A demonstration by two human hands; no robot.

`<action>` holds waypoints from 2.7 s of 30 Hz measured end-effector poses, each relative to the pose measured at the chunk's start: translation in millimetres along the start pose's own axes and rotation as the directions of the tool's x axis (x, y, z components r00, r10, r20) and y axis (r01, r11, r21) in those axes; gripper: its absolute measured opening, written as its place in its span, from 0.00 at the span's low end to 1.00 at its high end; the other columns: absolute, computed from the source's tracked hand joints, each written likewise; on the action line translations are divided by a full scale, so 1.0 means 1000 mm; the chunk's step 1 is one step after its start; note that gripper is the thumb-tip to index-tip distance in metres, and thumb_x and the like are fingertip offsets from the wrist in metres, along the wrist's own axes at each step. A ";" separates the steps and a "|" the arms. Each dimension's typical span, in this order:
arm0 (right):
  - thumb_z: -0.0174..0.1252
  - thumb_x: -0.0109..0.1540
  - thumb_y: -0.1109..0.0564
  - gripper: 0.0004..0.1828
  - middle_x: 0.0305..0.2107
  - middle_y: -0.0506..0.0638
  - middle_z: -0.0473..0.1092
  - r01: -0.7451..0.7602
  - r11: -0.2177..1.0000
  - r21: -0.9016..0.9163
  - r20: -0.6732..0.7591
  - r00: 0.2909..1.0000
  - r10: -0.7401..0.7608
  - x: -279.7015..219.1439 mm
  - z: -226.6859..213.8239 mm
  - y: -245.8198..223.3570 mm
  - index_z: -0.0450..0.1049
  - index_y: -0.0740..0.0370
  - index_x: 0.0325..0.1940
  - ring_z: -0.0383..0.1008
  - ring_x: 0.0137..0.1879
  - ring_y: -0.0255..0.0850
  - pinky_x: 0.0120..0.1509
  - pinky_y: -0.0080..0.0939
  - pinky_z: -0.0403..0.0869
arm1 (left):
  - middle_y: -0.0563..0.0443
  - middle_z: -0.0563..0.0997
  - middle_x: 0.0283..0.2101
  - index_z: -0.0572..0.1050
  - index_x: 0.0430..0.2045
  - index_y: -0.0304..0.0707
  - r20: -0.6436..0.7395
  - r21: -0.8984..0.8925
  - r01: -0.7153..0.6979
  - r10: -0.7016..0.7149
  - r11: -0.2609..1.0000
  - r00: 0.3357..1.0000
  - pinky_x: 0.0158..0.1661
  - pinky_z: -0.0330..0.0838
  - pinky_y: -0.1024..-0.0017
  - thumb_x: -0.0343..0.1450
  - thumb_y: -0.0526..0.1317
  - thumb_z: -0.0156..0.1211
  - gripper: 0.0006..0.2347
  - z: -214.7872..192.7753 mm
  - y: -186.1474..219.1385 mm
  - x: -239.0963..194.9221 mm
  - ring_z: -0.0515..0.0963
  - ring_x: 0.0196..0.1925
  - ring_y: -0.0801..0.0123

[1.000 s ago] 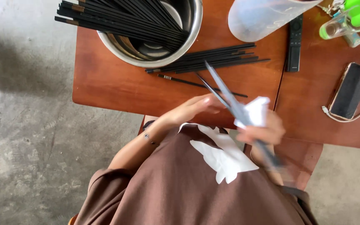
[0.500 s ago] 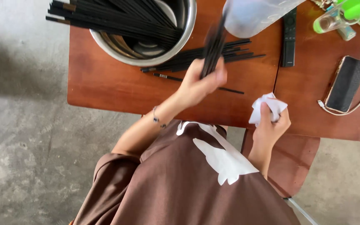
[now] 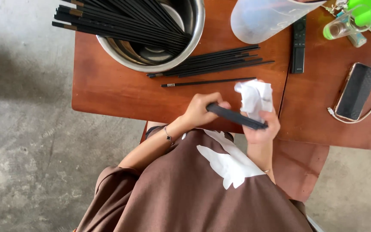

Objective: Cleaning and sorting chopsticks on a table.

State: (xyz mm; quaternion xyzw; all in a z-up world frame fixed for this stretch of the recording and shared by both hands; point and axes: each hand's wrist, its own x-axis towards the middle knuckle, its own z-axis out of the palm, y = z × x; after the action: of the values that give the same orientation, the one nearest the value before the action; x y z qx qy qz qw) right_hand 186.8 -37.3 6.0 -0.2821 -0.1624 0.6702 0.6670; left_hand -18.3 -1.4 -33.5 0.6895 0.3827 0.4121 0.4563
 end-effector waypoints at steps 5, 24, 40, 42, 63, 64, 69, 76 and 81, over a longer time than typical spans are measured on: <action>0.54 0.58 0.68 0.44 0.56 0.60 0.67 -0.026 0.999 -0.019 0.148 0.989 0.029 0.007 -0.024 0.017 0.54 0.71 0.80 0.72 0.48 0.42 0.39 0.36 0.71 | 0.40 0.71 0.19 0.72 0.33 0.33 0.017 -0.002 0.248 -0.248 0.969 0.969 0.25 0.67 0.62 0.71 0.46 0.65 0.14 -0.008 0.001 0.002 0.70 0.20 0.50; 0.59 0.61 0.39 0.42 0.70 0.58 0.59 -0.349 0.925 -0.148 0.230 0.898 0.376 0.032 0.021 0.022 0.60 0.65 0.72 0.63 0.73 0.53 0.70 0.49 0.72 | 0.39 0.82 0.46 0.70 0.53 0.28 0.557 -0.641 0.625 -0.291 0.446 0.778 0.53 0.80 0.66 0.81 0.41 0.47 0.14 0.015 -0.012 -0.045 0.84 0.51 0.62; 0.58 0.68 0.51 0.19 0.12 0.45 0.58 -0.104 0.967 -0.233 0.148 0.979 0.141 0.025 -0.008 0.054 0.60 0.56 0.28 0.60 0.20 0.39 0.35 0.45 0.65 | 0.43 0.84 0.25 0.70 0.38 0.29 0.298 0.077 0.224 -0.237 0.972 0.925 0.30 0.77 0.59 0.73 0.38 0.54 0.08 0.023 -0.003 -0.043 0.83 0.25 0.49; 0.54 0.71 0.43 0.24 0.11 0.44 0.56 -0.011 0.988 -0.155 0.165 0.986 0.037 0.034 -0.008 0.029 0.58 0.53 0.25 0.55 0.18 0.38 0.34 0.43 0.63 | 0.41 0.82 0.25 0.70 0.37 0.29 0.271 0.218 0.176 -0.233 0.960 0.934 0.29 0.75 0.57 0.74 0.40 0.57 0.10 0.021 0.007 -0.038 0.81 0.25 0.47; 0.68 0.62 0.54 0.39 0.53 0.64 0.71 -0.251 0.832 -0.496 0.083 0.939 0.333 0.015 0.002 0.020 0.61 0.72 0.72 0.75 0.46 0.47 0.43 0.45 0.75 | 0.50 0.81 0.29 0.73 0.38 0.29 0.552 -0.535 0.624 -0.323 0.570 0.768 0.33 0.78 0.74 0.81 0.44 0.42 0.15 -0.010 0.011 -0.015 0.82 0.28 0.71; 0.68 0.63 0.57 0.33 0.49 0.65 0.74 -0.232 0.808 -0.541 0.089 0.940 0.330 0.018 -0.005 0.022 0.66 0.73 0.68 0.77 0.38 0.46 0.35 0.41 0.76 | 0.48 0.83 0.30 0.74 0.38 0.29 0.562 -0.479 0.600 -0.301 0.640 0.770 0.35 0.80 0.73 0.81 0.43 0.44 0.14 -0.009 0.009 -0.016 0.85 0.31 0.70; 0.67 0.64 0.52 0.22 0.39 0.62 0.77 -0.158 0.752 -0.640 0.110 0.950 0.293 0.029 -0.007 0.021 0.74 0.76 0.49 0.78 0.37 0.43 0.39 0.40 0.76 | 0.46 0.85 0.32 0.73 0.38 0.28 0.535 -0.392 0.465 -0.215 0.794 0.817 0.40 0.82 0.71 0.81 0.42 0.49 0.12 -0.006 0.014 -0.016 0.86 0.36 0.68; 0.70 0.63 0.41 0.29 0.35 0.59 0.75 0.115 0.886 -0.450 0.002 0.992 -0.128 0.064 0.006 -0.015 0.72 0.67 0.51 0.79 0.40 0.47 0.49 0.50 0.80 | 0.46 0.86 0.34 0.76 0.40 0.29 0.616 -0.305 0.647 -0.373 0.699 0.693 0.40 0.82 0.72 0.78 0.46 0.49 0.15 -0.003 0.039 -0.024 0.87 0.37 0.68; 0.69 0.63 0.42 0.27 0.39 0.63 0.78 -0.145 0.741 -0.656 0.244 0.888 0.390 0.021 0.009 0.034 0.75 0.71 0.45 0.79 0.44 0.47 0.50 0.47 0.75 | 0.46 0.85 0.41 0.73 0.46 0.29 0.558 -0.492 0.561 -0.254 0.665 0.790 0.49 0.81 0.72 0.78 0.45 0.50 0.14 -0.009 0.009 -0.048 0.86 0.46 0.70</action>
State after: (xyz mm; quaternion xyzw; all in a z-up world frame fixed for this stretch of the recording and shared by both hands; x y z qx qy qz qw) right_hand 154.9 -17.0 -10.4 -0.3762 -0.4518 0.7094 0.3886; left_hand -43.1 -44.3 -33.1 0.4607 0.2542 0.2314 0.8183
